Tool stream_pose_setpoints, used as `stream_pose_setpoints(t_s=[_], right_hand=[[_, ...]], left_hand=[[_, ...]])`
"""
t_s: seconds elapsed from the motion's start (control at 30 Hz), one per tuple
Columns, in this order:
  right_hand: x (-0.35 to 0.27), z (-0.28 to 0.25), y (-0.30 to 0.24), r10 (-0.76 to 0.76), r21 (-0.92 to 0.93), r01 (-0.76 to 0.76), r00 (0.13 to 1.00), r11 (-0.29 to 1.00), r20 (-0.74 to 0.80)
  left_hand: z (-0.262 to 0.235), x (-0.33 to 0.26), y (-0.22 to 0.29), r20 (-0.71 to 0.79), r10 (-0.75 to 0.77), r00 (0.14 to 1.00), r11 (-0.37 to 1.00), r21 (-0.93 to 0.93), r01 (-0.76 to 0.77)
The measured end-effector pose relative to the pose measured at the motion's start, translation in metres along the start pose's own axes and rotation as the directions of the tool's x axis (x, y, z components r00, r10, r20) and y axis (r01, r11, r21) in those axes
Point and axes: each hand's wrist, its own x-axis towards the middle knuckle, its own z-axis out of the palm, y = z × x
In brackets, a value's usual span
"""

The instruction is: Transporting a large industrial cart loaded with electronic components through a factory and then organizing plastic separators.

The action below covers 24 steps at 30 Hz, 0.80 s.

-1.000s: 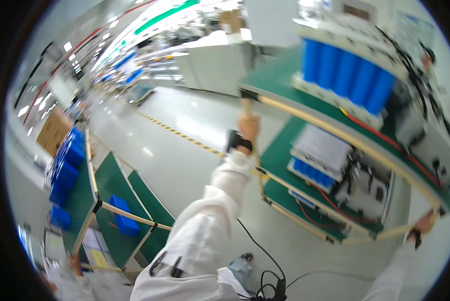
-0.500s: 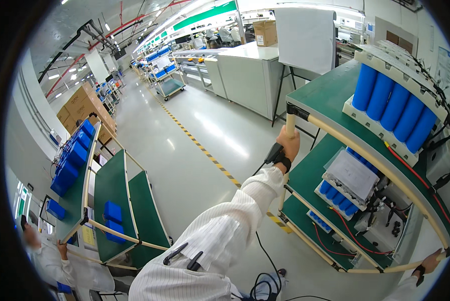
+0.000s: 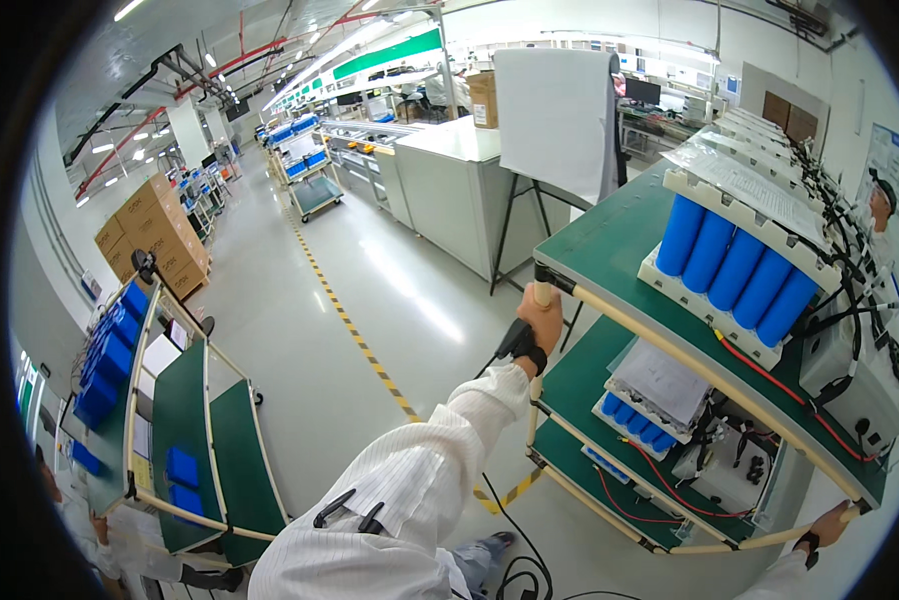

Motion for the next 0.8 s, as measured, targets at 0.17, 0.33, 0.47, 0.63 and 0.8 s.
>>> stream_pose_setpoints(t_s=[0.17, 0.33, 0.47, 0.63, 0.8], right_hand=[[0.034, 0.012, 0.029, 0.001, 0.110, 0.000, 1.000, 0.994, -0.009], [-0.006, -0.001, -0.019, 0.020, 0.107, -0.007, 0.993, 0.994, -0.120], [-0.018, -0.010, -0.030, 0.000, 0.081, 0.016, 0.980, 0.997, -0.197], [-0.016, -0.026, -0.035, 0.018, 0.161, 0.003, 0.991, 0.987, -0.132], [-0.033, -0.037, -0.066, 0.005, 0.149, 0.012, 0.994, 0.989, -0.113]], left_hand=[[0.022, -0.003, 0.004, 0.085, -0.030, 0.996, 0.998, -0.060, 0.035], [0.020, 0.000, -0.018, 0.019, 0.124, 0.992, 0.989, -0.083, -0.122], [0.031, 0.000, -0.011, 0.041, 0.116, 0.992, 0.975, -0.197, -0.106], [0.032, 0.001, -0.006, 0.036, 0.033, 0.999, 0.973, -0.231, -0.023], [0.034, 0.007, -0.012, 0.017, 0.173, 0.985, 0.968, -0.185, -0.167]])
